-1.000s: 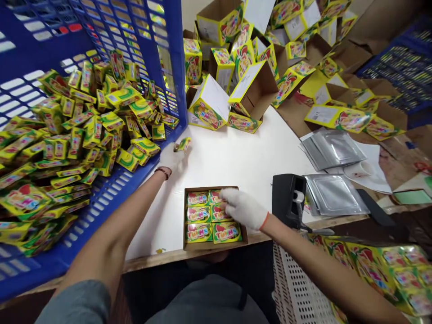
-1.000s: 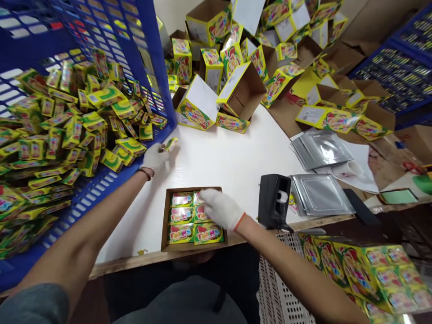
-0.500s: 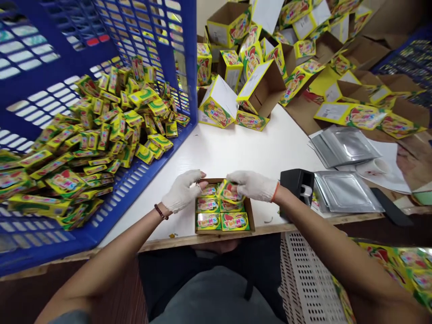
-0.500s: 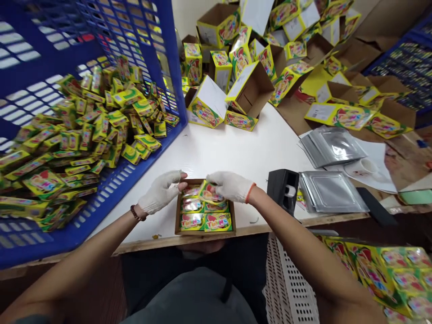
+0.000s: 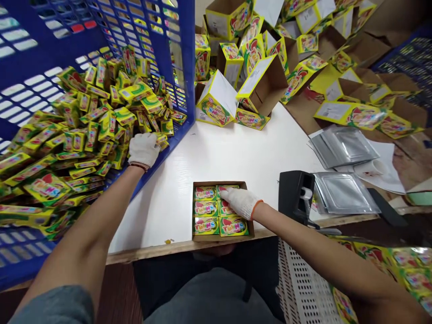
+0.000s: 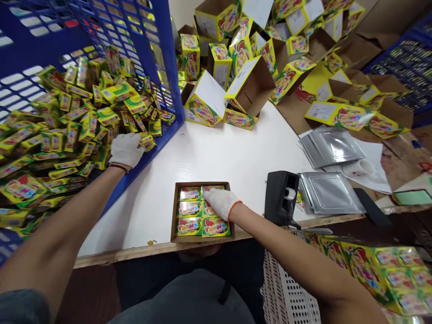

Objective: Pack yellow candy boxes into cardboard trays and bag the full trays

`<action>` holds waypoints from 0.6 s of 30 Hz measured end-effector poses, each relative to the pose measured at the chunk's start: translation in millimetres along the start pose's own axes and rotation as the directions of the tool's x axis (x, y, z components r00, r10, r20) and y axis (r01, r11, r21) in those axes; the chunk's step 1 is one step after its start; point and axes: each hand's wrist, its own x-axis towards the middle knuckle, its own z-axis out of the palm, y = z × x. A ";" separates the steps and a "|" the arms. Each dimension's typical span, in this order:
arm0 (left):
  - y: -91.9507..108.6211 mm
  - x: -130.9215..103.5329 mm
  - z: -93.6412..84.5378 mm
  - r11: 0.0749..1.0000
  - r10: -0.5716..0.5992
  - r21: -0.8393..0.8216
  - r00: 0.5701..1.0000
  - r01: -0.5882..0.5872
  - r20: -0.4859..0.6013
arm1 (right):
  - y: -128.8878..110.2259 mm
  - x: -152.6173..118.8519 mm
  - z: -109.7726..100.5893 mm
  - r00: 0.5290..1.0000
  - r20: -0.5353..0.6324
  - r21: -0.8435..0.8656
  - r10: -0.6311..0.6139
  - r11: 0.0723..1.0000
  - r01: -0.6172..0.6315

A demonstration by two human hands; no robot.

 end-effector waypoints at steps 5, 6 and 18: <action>58.1 -41.6 -16.7 0.879 -0.045 -0.476 0.998 0.025 -0.031 | 6.2 -7.7 -14.4 0.931 -0.347 0.485 0.115 0.871 0.073; 73.8 -57.6 -18.1 0.841 -0.017 -0.541 1.000 0.018 0.007 | 6.0 -9.6 -21.9 0.890 -0.427 0.557 0.161 0.822 0.119; 133.9 -186.6 49.8 0.617 0.021 -0.710 0.895 0.339 0.445 | 31.7 -11.8 -23.5 0.964 -0.264 0.264 0.031 0.964 0.041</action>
